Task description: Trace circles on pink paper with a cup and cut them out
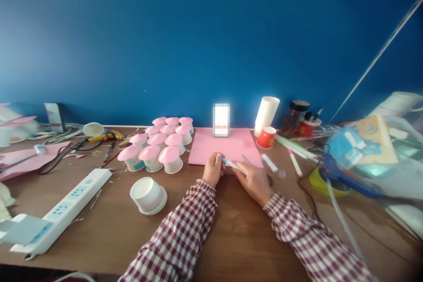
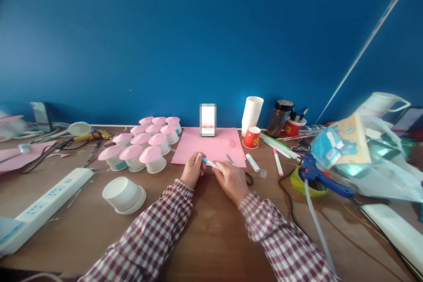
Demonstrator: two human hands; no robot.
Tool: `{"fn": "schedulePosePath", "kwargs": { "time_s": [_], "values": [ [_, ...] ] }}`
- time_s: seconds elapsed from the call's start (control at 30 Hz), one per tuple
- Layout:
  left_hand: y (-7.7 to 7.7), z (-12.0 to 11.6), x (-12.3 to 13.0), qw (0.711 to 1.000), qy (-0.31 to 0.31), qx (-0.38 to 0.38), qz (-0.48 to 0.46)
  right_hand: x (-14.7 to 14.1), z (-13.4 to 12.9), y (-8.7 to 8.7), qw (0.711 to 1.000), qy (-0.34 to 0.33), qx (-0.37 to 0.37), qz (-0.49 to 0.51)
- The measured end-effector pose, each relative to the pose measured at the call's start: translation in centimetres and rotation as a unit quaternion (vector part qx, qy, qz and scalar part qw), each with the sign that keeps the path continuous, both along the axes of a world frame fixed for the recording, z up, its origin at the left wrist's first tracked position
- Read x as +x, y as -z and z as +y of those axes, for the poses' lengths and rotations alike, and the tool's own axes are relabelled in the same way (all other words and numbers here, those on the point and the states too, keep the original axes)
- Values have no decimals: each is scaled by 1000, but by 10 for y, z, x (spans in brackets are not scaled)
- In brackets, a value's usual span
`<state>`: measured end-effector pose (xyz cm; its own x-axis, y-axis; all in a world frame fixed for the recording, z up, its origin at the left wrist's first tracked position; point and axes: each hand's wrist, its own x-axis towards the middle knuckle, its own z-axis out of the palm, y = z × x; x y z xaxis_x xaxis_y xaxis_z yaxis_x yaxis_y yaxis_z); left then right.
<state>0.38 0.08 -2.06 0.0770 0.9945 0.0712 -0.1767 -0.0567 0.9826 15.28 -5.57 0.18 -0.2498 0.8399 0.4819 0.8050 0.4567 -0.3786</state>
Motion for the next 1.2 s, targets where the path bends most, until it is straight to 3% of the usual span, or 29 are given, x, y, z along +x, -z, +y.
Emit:
{"fn": "schedulePosePath", "kwargs": {
  "time_s": [0.27,0.5,0.8,0.9,1.0,1.1,1.2],
  "values": [
    [2,-1,0,999,14,37,32,-4,-2,-2,999,2,-9,-32],
    [2,-3,1,994,-4,75,78,-6,-4,-4,999,-22,-20,18],
    [8,-5,5,992,-20,68,108,-5,0,-4,999,-16,-48,7],
    [5,-7,6,993,-24,52,103,3,3,-11,1000,-9,-23,-12],
    [0,-7,5,995,-33,33,85,27,8,-22,998,50,25,-32],
    [-2,-7,5,996,-37,24,74,63,14,-33,979,189,34,-66],
    [-2,-8,5,996,-30,23,81,92,19,-37,943,313,-53,-104]
  ]
}}
